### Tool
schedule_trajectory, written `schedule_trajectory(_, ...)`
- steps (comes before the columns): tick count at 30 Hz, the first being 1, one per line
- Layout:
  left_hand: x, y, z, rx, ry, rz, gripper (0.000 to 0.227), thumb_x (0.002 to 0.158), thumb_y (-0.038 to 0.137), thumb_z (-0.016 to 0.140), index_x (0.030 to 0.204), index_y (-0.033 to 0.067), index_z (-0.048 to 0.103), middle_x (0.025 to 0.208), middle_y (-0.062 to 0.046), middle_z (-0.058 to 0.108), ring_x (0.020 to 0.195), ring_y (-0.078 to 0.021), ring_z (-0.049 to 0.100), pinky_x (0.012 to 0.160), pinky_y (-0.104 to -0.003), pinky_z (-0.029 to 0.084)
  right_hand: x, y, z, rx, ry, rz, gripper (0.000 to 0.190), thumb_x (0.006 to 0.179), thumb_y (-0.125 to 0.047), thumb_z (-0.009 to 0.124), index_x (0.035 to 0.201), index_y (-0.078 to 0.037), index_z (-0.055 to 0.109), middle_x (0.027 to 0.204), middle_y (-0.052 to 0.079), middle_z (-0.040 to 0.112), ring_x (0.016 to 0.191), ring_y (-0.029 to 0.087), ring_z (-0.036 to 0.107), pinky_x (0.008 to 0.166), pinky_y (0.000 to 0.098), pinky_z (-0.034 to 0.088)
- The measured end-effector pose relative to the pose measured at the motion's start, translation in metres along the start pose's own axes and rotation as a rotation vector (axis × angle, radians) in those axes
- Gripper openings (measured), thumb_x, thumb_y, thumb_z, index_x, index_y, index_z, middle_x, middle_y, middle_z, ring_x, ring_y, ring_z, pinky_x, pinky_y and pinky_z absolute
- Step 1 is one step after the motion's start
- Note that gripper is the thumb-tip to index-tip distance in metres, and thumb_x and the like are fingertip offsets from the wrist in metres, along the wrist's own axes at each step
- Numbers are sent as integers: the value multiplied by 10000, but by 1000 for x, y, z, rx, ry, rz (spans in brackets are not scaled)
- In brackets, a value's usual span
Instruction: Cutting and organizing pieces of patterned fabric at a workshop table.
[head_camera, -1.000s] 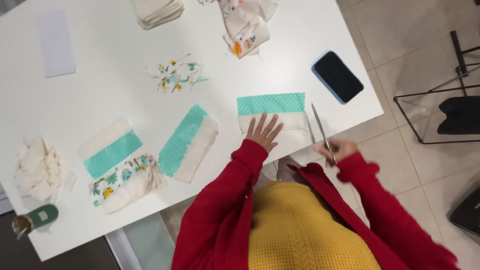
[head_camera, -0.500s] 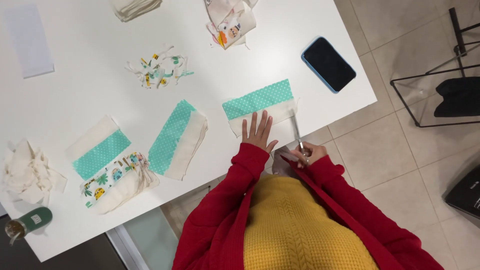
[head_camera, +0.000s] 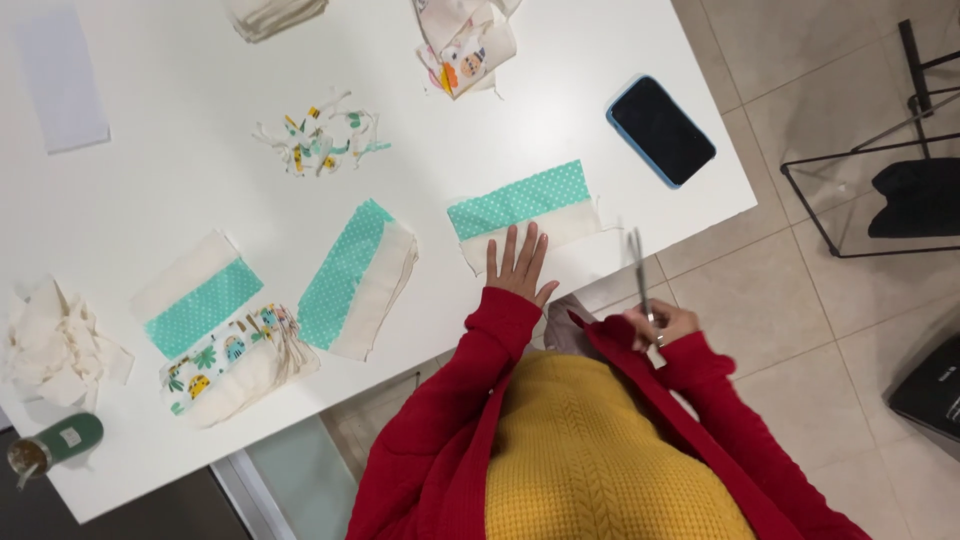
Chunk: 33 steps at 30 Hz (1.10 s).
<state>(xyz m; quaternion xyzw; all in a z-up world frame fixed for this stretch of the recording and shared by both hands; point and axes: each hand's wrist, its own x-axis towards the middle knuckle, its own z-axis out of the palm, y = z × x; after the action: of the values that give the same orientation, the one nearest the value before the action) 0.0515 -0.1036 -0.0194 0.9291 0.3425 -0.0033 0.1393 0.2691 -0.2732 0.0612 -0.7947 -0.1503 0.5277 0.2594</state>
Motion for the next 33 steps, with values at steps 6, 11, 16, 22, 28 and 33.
schedule_trajectory(6, -4, 2, -4, 11, 5, 20, 829, 1031, 571, 465, 1659, 165, 107, 1729, -87, 9, 1589, -337, -33, 1261, -604, -18, -7, -3, 2, 22, -112, -4, 303, 909, -306, 730, 911, -3, 727, 612, 39, 656, 525, 117, 601, 499, 279, 475)
schedule_trajectory(11, -3, 0, 0, 17, -6, 5, 814, 1034, 573, 446, 1659, 186, 97, 1730, -82, 5, 1589, -334, -35, 1261, -601, -20, 14, -3, 31, 0, -193, -33, 276, 909, -290, 738, 894, -16, 714, 600, 47, 668, 510, 118, 601, 502, 268, 468)
schedule_trajectory(16, -5, 2, 1, 47, -14, 12, 810, 1048, 577, 436, 1665, 183, 90, 1735, -81, 0, 1592, -329, -39, 1264, -600, -23, 20, -25, 36, -17, -165, -116, 251, 906, -272, 748, 880, -24, 714, 614, 35, 670, 518, 105, 614, 509, 263, 497)
schedule_trajectory(22, -6, 2, 1, 30, -2, 12, 816, 1037, 583, 437, 1663, 187, 96, 1733, -80, 3, 1590, -333, -37, 1263, -601, -23, 22, -45, 26, -7, -108, -118, 262, 900, -277, 761, 860, -28, 691, 612, 30, 651, 531, 100, 610, 522, 267, 499)
schedule_trajectory(28, -4, 2, 1, 69, 26, 7, 815, 1044, 589, 434, 1667, 179, 108, 1735, -81, 13, 1592, -333, -32, 1264, -601, -24, 19, -47, 30, -63, -85, -134, 296, 890, -293, 779, 825, -28, 667, 603, 35, 628, 544, 100, 591, 548, 278, 505)
schedule_trajectory(33, -4, 2, 0, 72, 5, 13, 813, 1048, 589, 423, 1669, 172, 104, 1736, -86, 12, 1591, -337, -36, 1263, -602, -27, 15, -45, 31, -112, -51, -176, 303, 879, -298, 782, 814, -23, 674, 602, 37, 640, 543, 95, 595, 551, 271, 501)
